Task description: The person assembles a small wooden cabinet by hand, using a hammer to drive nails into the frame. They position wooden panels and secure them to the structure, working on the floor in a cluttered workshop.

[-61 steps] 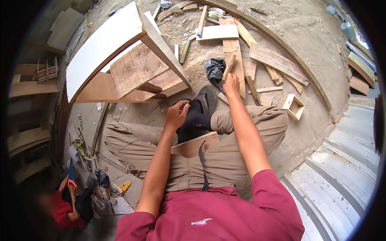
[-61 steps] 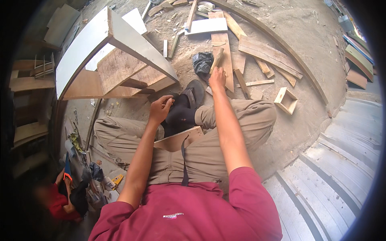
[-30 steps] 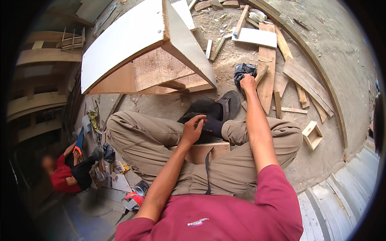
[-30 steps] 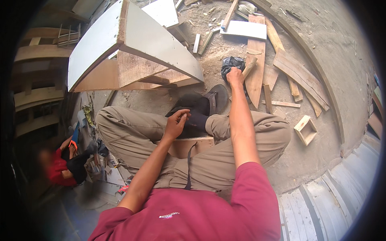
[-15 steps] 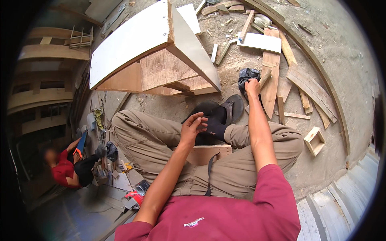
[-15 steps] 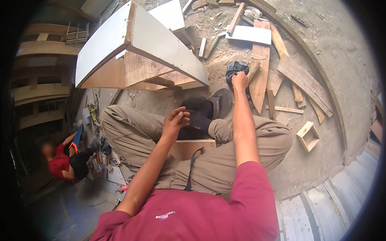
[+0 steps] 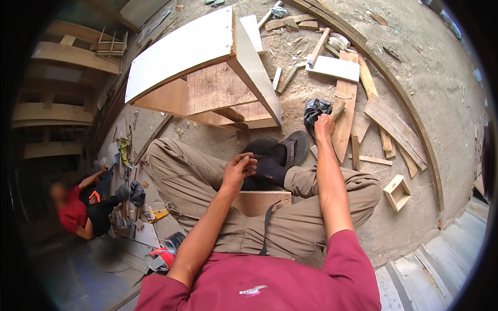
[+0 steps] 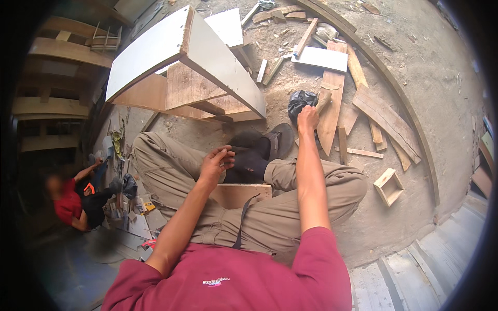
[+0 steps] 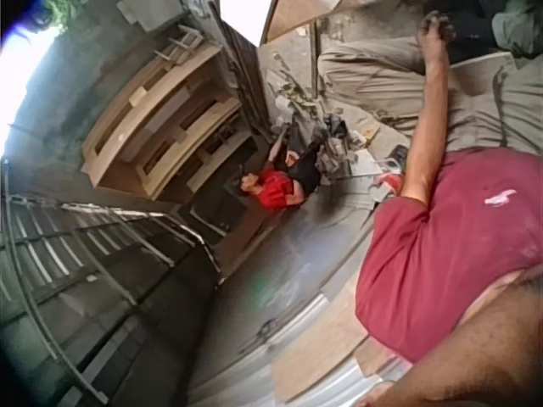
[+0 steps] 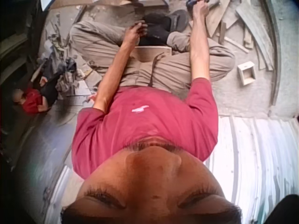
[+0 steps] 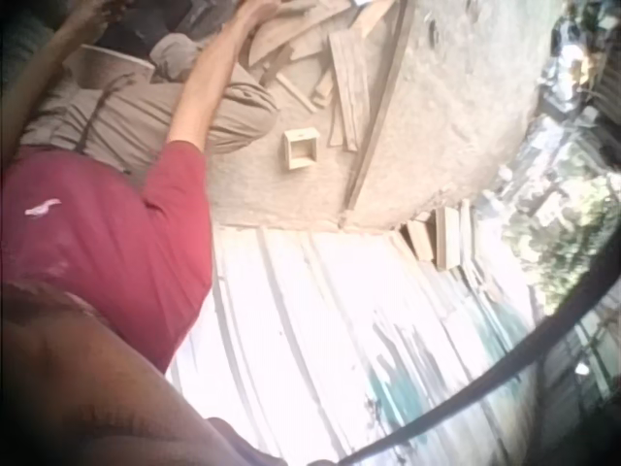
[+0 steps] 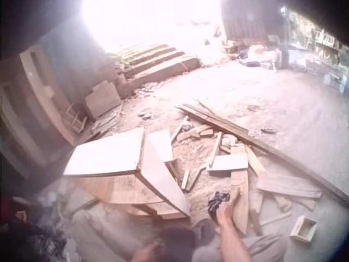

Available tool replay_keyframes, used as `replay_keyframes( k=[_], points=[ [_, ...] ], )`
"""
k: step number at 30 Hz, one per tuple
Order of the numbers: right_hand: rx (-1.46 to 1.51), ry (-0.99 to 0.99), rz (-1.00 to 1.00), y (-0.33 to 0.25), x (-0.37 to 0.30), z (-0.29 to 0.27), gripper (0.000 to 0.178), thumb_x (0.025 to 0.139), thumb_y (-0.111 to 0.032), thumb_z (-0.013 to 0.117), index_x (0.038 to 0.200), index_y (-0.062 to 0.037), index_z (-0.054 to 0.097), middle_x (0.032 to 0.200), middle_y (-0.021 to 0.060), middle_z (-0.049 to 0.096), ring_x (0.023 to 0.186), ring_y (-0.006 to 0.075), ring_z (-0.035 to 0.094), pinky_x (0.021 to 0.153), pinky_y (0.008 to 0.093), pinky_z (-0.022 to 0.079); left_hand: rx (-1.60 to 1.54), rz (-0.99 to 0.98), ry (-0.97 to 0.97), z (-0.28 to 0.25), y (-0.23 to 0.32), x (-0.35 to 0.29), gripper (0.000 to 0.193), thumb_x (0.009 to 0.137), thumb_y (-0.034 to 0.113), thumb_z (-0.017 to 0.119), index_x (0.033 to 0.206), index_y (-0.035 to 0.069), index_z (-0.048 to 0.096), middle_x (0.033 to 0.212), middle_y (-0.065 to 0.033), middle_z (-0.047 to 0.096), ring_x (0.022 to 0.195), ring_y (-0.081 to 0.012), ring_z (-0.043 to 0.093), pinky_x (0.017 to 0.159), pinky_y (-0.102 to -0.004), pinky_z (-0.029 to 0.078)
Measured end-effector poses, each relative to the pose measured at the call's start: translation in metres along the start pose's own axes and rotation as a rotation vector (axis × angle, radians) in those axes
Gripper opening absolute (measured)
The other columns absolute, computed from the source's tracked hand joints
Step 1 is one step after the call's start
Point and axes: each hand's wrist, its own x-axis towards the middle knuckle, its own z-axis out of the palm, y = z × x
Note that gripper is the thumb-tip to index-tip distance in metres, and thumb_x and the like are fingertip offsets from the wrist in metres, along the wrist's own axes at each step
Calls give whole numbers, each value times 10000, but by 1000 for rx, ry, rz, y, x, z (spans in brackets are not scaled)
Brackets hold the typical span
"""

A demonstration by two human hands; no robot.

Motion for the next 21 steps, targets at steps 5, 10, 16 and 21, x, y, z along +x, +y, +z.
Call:
replay_keyframes(
  k=[5, 10, 16, 21],
  points=[
    [94, -121, 116, -9, -13, -42, 264, 907, -253, 651, 926, -2, 731, 987, 245, 715, 904, 423, 703, 774, 493, 568, 104, 24, -59, 9, -11, 34, 263, 996, 222, 609, 1194, 57, 662, 1030, -37, 695, 892, -125, 647, 769, -303, 554],
    [830, -853, -132, -23, -36, -77, 334, 997, -294, 621, 885, 12, 695, 736, 53, 665, 675, 143, 634, 641, 307, 519, 162, 95, -78, 82, -8, 86, 298, 1002, 229, 611, 1229, 46, 674, 1036, -24, 700, 871, -101, 640, 707, -272, 555],
    [1130, -922, -225, -38, -60, -95, 312, 1023, -328, 601, 947, -41, 698, 824, -3, 683, 729, 72, 601, 670, 253, 499, -137, 323, -63, 128, -21, 101, 230, 958, 111, 680, 1152, -9, 714, 892, -43, 718, 696, -92, 636, 661, -229, 523],
    [1227, -1042, -114, -50, -50, -93, 312, 1032, -310, 587, 1122, -34, 701, 915, 13, 714, 813, 109, 663, 745, 267, 536, -75, 330, -43, 111, -14, 104, 209, 950, 175, 701, 1098, 26, 705, 925, -31, 718, 742, -85, 657, 652, -243, 539]
  ],
)
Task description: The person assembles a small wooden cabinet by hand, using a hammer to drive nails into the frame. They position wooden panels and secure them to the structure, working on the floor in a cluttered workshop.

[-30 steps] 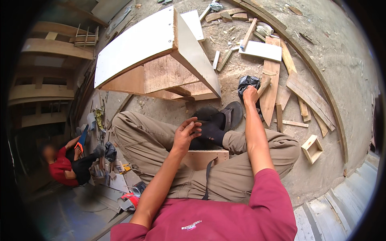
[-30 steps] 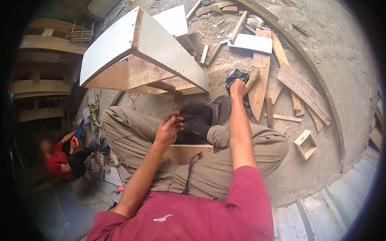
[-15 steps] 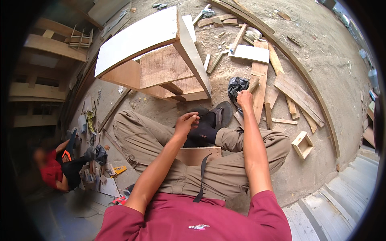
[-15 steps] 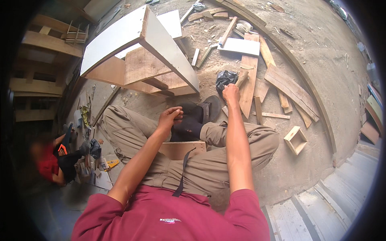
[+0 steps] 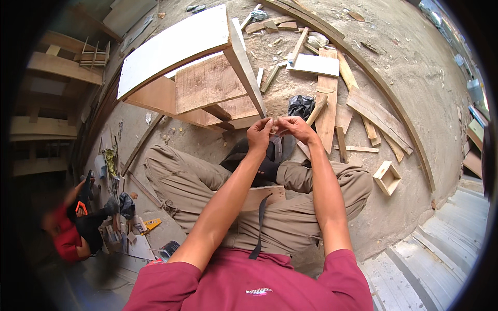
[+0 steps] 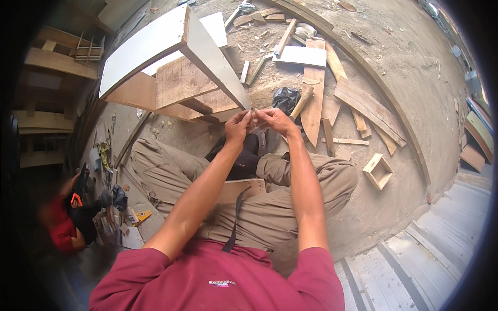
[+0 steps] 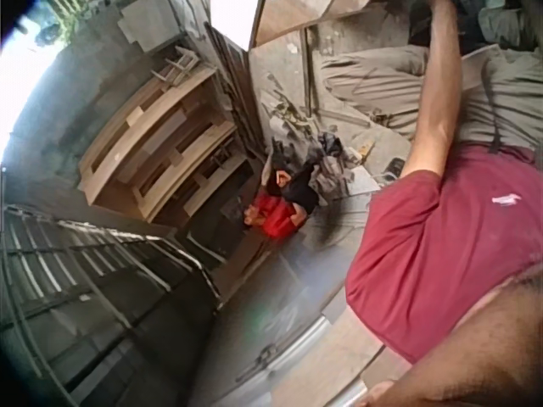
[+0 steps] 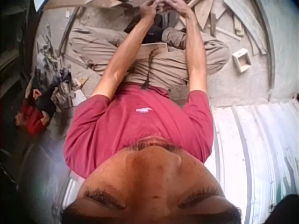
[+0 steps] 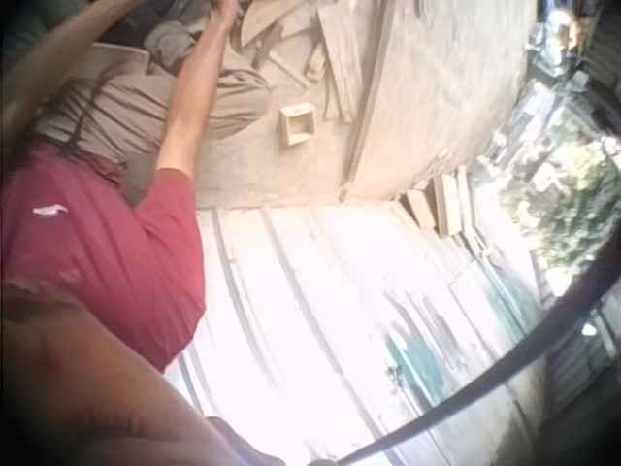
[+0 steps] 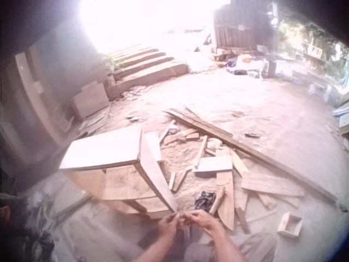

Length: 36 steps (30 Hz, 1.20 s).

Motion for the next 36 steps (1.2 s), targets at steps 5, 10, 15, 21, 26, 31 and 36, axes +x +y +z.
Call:
replay_keyframes(
  k=[5, 10, 15, 21, 26, 31, 36],
  points=[
    [-1094, 562, -154, 36, 21, -50, 400, 841, -154, 695, 1216, -23, 652, 1219, 154, 666, 1156, 298, 627, 959, 412, 512, 41, 64, 61, -38, 25, -11, 198, 967, 185, 674, 1106, 44, 671, 926, -21, 701, 742, -91, 656, 667, -244, 544],
    [-2056, 545, 82, 93, 27, -112, 318, 953, -186, 519, 1220, -78, 654, 1384, 161, 562, 1409, 323, 419, 1182, 562, 262, 149, 206, 62, -106, 42, -22, 210, 978, 185, 658, 1122, 33, 667, 938, -20, 697, 742, -84, 636, 664, -236, 530],
    [-2160, 361, 255, 56, 38, -105, 292, 994, -232, 463, 1157, -146, 689, 1258, 81, 632, 1294, 289, 517, 1170, 566, 237, 193, 263, 265, -161, 56, -29, 214, 968, 128, 657, 1145, 9, 663, 935, -34, 707, 726, -75, 634, 641, -222, 514],
    [-1980, 160, 367, 39, -2, -120, 227, 905, -219, 630, 1084, -94, 690, 1077, 134, 715, 1044, 322, 682, 935, 499, 508, 293, 300, 332, -165, 50, 3, 184, 937, 136, 697, 1068, 7, 709, 877, -27, 718, 687, -82, 652, 610, -221, 518],
    [-1735, 201, 333, 20, -61, -77, 381, 744, -259, 840, 993, -8, 700, 982, 208, 724, 938, 375, 714, 793, 456, 579, 134, 280, 408, -166, 47, 21, 171, 926, 151, 709, 1017, 10, 738, 777, -32, 708, 613, -91, 658, 549, -228, 505],
    [-1406, 635, 324, -10, -104, -32, 404, 861, -303, 721, 1021, 64, 664, 1005, 292, 686, 961, 457, 673, 831, 525, 526, 324, 452, 437, -165, 39, 33, 162, 926, 171, 707, 995, 35, 760, 737, -75, 729, 575, -112, 683, 520, -252, 506],
    [-621, 649, 181, -14, -131, 10, 362, 942, -240, 687, 1126, 34, 538, 847, 150, 678, 610, 214, 663, 503, 347, 520, 449, 541, 438, -166, 24, 40, 167, 909, 157, 729, 1021, 39, 768, 784, -103, 747, 601, -131, 706, 510, -258, 507]
  ],
)
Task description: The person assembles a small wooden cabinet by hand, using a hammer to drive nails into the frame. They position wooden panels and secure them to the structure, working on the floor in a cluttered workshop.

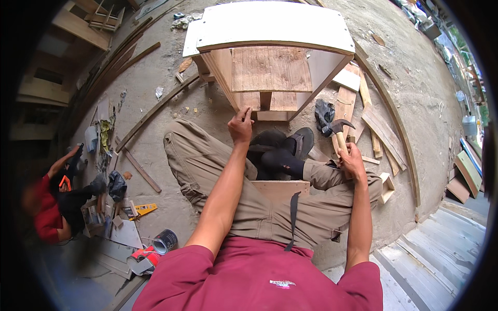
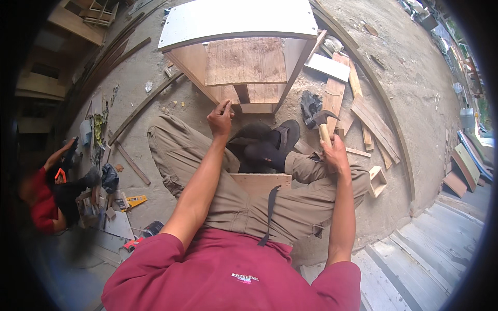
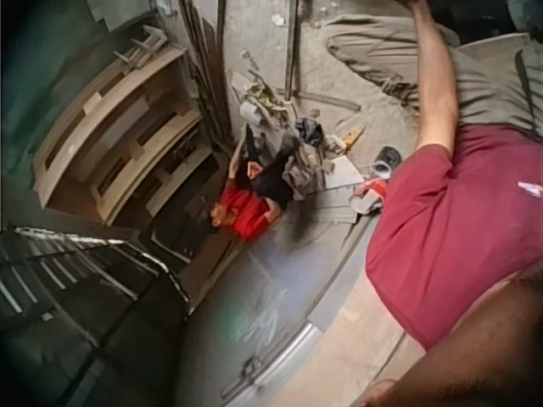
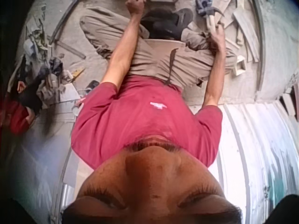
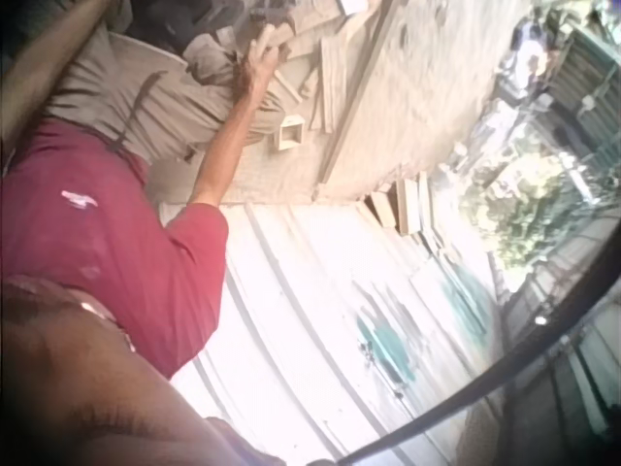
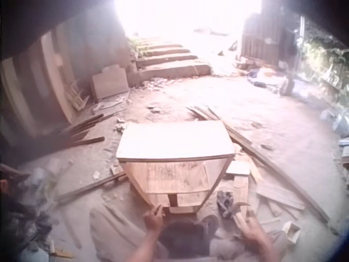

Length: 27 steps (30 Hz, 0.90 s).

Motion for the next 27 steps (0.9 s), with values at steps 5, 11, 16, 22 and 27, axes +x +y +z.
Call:
replay_keyframes(
  k=[5, 11, 16, 22, 27],
  points=[
    [235, -17, -38, -63, -58, 62, 385, 970, -188, 658, 1193, 4, 409, 801, 51, 608, 499, 85, 516, 404, 258, 408, 71, 37, -13, -7, 2, 2, 157, 914, 143, 714, 1024, 41, 764, 780, -133, 739, 606, -157, 713, 544, -288, 522],
    [421, -68, 10, -60, -84, 114, 366, 973, -154, 648, 1184, 11, 399, 766, 53, 576, 480, 91, 506, 395, 260, 401, 27, 87, 29, -6, -4, 7, 145, 918, 152, 713, 1008, 52, 769, 714, -113, 727, 586, -163, 709, 529, -286, 508],
    [348, 129, -100, -38, -74, 115, 363, 957, -159, 664, 1165, 24, 429, 807, 108, 638, 569, 158, 599, 483, 326, 471, 20, -41, -60, -4, 9, 7, 143, 929, 167, 695, 994, 60, 764, 834, -143, 742, 607, -189, 720, 586, -318, 539],
    [-145, 535, -358, -50, -58, 91, 332, 919, -145, 652, 1155, 23, 489, 885, 305, 668, 851, 487, 668, 695, 511, 512, 22, 23, -55, -1, 5, 7, 161, 932, 176, 695, 1022, 57, 754, 839, -144, 741, 630, -192, 722, 600, -323, 538],
    [-114, 668, -370, -48, -50, 90, 346, 918, -195, 671, 1147, 11, 515, 925, 291, 675, 876, 472, 678, 711, 501, 518, 17, 16, -61, -1, -2, 9, 165, 939, 185, 687, 1026, 57, 744, 843, -146, 733, 625, -189, 718, 594, -330, 535]
  ],
)
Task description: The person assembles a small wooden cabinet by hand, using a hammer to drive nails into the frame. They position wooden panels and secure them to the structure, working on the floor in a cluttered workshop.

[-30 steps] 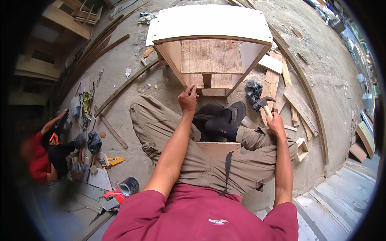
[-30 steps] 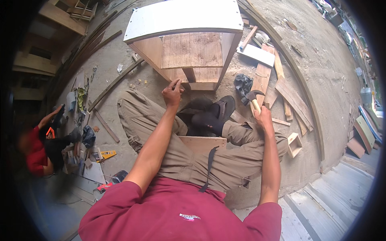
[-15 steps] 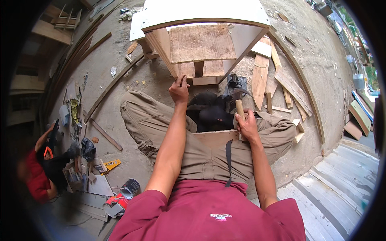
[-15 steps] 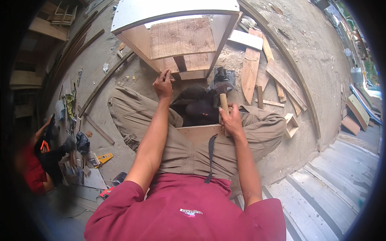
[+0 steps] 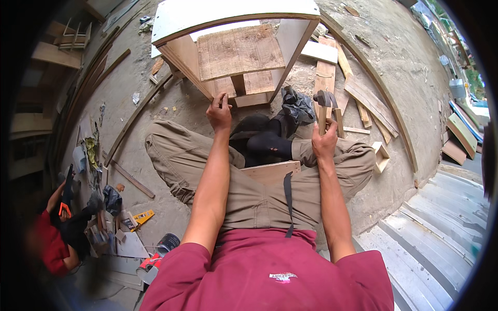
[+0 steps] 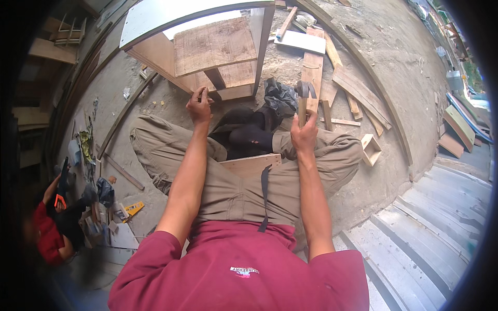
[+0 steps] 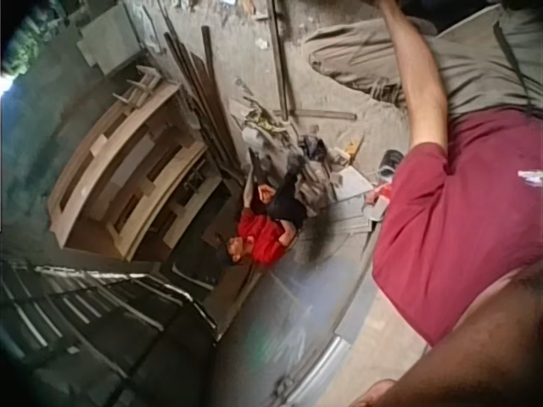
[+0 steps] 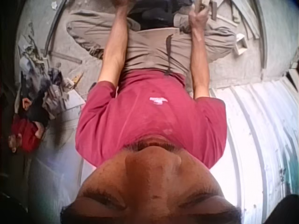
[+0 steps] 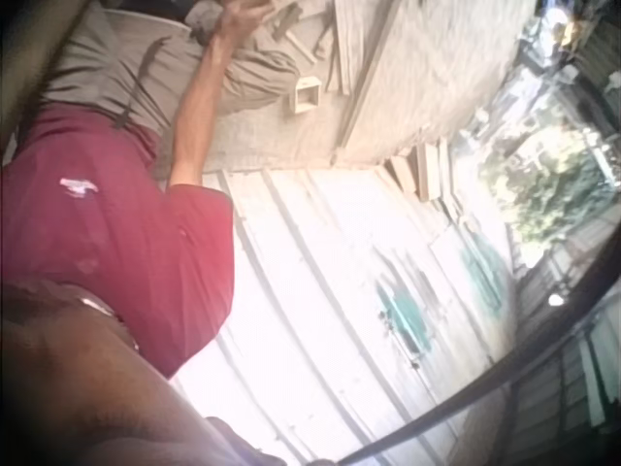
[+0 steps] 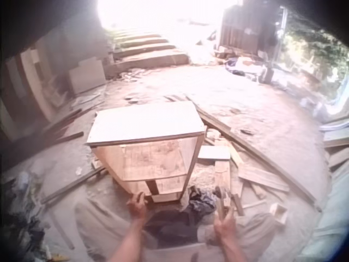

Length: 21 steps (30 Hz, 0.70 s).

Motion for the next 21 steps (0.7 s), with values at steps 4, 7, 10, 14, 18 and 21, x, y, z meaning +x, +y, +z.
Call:
replay_keyframes(
  k=[4, 7, 10, 14, 18, 21],
  points=[
    [113, -37, 33, -11, -12, -4, 350, 913, -200, 706, 1141, 1, 533, 928, 236, 693, 852, 362, 714, 712, 436, 541, 36, 22, -19, 1, -1, -1, 169, 943, 194, 685, 1035, 65, 741, 859, -141, 733, 623, -192, 717, 594, -337, 534],
    [174, -129, -2, -18, -19, 1, 349, 908, -186, 721, 1138, -1, 536, 934, 215, 701, 856, 323, 724, 722, 403, 551, 26, 26, -10, 2, -3, -1, 159, 943, 195, 685, 1027, 75, 745, 866, -140, 733, 621, -197, 716, 597, -340, 536],
    [214, -272, 32, -29, -26, 8, 345, 904, -174, 721, 1133, 3, 534, 944, 223, 711, 904, 343, 729, 749, 399, 558, 42, 34, 6, -1, -8, -1, 151, 947, 199, 678, 1029, 92, 746, 872, -133, 735, 616, -199, 714, 603, -344, 537],
    [204, -373, -24, -24, -35, 15, 338, 897, -162, 717, 1125, 5, 533, 932, 230, 711, 910, 372, 723, 768, 426, 554, 83, 59, 14, 2, -7, -1, 156, 954, 218, 667, 1038, 111, 744, 871, -122, 737, 609, -200, 710, 615, -355, 538],
    [196, -454, -73, -30, -40, 12, 346, 892, -147, 709, 1140, 7, 525, 932, 230, 706, 899, 380, 718, 769, 431, 551, 181, 60, -26, 1, 0, 0, 174, 962, 249, 651, 1045, 121, 734, 896, -117, 736, 676, -241, 719, 661, -383, 545],
    [198, -475, -142, -28, -43, 15, 353, 890, -137, 702, 1152, 9, 516, 927, 227, 703, 879, 383, 718, 755, 431, 553, 316, 150, -15, 1, -2, 2, 178, 964, 264, 641, 1050, 130, 721, 957, -107, 732, 798, -299, 716, 704, -414, 550]
  ],
)
